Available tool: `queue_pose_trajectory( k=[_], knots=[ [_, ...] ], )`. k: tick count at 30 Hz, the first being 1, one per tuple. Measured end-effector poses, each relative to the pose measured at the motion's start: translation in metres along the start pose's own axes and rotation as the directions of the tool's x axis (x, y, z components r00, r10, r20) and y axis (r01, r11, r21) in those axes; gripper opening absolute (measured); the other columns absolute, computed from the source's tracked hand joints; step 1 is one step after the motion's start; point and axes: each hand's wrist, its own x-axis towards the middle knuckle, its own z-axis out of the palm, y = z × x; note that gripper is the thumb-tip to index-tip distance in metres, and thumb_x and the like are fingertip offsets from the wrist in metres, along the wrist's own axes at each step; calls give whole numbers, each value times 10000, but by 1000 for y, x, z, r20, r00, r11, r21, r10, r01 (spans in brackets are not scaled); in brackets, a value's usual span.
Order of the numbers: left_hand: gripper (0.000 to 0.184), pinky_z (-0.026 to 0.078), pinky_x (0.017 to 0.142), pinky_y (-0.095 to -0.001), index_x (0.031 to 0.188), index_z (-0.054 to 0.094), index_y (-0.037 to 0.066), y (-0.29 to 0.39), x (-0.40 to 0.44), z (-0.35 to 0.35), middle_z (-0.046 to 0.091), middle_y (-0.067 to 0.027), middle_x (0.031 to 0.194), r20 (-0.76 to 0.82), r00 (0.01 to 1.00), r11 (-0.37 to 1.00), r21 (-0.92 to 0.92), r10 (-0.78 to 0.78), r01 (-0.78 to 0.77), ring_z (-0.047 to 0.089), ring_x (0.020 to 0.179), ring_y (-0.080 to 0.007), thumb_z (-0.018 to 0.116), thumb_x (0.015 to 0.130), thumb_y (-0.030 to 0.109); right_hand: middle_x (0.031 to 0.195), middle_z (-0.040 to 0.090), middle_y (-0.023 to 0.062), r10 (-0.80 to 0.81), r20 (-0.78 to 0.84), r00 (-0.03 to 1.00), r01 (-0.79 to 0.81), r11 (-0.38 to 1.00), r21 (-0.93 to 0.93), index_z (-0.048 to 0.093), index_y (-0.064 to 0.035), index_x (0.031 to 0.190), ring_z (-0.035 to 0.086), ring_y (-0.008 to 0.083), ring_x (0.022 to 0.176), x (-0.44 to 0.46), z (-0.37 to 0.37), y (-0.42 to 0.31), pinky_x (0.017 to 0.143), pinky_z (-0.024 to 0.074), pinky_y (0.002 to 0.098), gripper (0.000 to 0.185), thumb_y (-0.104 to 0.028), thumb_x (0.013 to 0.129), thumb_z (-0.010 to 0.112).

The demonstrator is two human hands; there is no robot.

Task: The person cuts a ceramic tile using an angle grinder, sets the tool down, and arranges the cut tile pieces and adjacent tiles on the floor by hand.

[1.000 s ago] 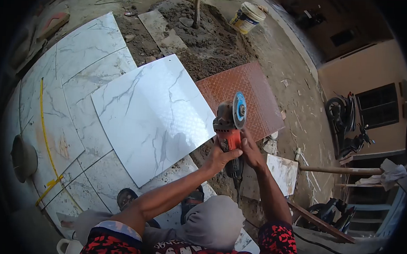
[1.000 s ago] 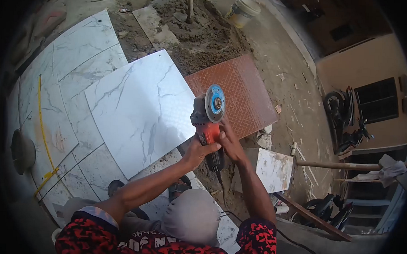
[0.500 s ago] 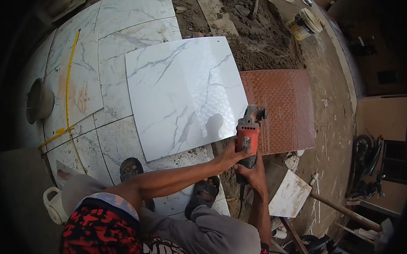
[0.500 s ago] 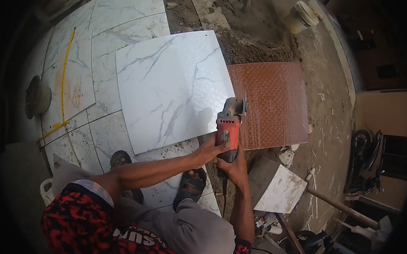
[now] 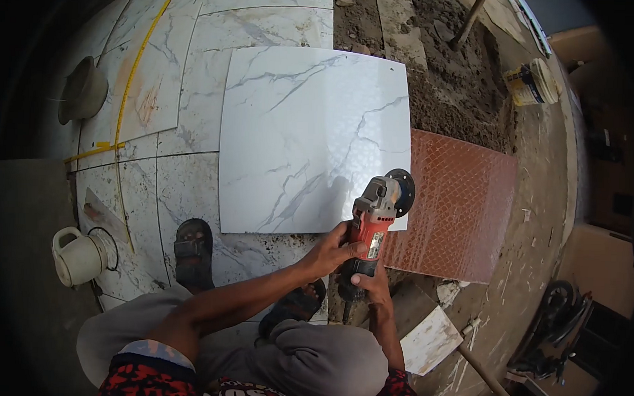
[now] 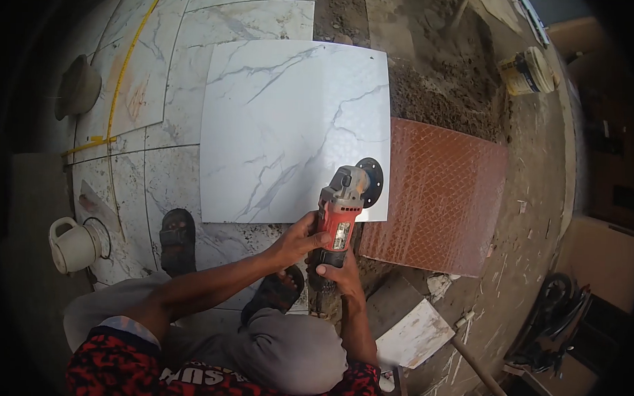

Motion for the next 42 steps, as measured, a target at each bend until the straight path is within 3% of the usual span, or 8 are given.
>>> queue_pose_trajectory(
  k=[8,14,20,26,28,35,37,42],
  knots=[
    [767,339,1083,-416,1452,248,51,-16,-9,-24,394,-105,1381,-121,990,945,-310,70,-104,388,1292,-211,550,937,531,1077,610,87,82,157,984,-44,970,-237,417,-15,1332,635,182,927,25,13,-27,827,525,318,877,-218,610,871],
    [831,293,1134,-435,1503,135,87,-22,-22,-14,297,-110,1490,-242,965,952,-258,100,-163,299,1394,-241,436,936,615,1146,586,74,53,272,961,1,981,-193,405,-22,1353,589,161,1015,24,15,-8,881,491,306,922,-228,594,886],
    [820,330,1123,-432,1491,257,79,-28,-22,-5,385,-110,1465,-58,986,905,-390,157,-167,375,1362,-215,464,916,625,1079,580,70,-94,71,993,116,888,-444,417,-28,1318,567,160,966,-8,14,3,864,481,327,857,-205,608,864],
    [807,372,1100,-489,1484,305,83,-43,-19,-3,477,-193,1403,142,983,771,-636,113,4,459,1309,-323,445,916,639,1319,511,198,-234,-115,965,97,731,-675,337,32,1401,525,281,1217,-30,22,12,1026,418,374,964,-211,622,850],
    [801,366,1103,-499,1489,297,85,-44,-19,-1,467,-196,1414,176,978,757,-653,114,30,451,1314,-336,432,923,635,1480,349,297,-129,-113,985,22,750,-661,187,77,1474,379,361,1382,-39,31,-1,1110,339,390,1109,-253,637,837],
    [749,373,1099,-485,1481,313,86,-45,-28,-11,457,-182,1428,232,966,731,-679,117,75,452,1318,-308,372,954,615,1312,516,209,-283,-97,954,119,657,-744,335,35,1403,529,282,1218,-38,35,22,1019,421,374,967,-209,619,845],
    [751,379,1095,-468,1476,321,87,-47,-31,-17,461,-172,1427,191,977,756,-652,95,54,455,1318,-291,360,952,623,1163,583,138,-171,-68,983,113,854,-508,402,5,1345,592,229,1050,-40,42,14,923,471,358,869,-194,618,834],
    [712,388,1074,-400,1444,382,130,-50,-35,-22,515,-52,1367,178,983,808,-585,41,72,496,1253,-182,394,942,635,1157,579,108,-129,-39,991,103,909,-404,412,-2,1337,580,205,1026,-33,37,38,911,469,338,837,-205,637,824]
  ],
)
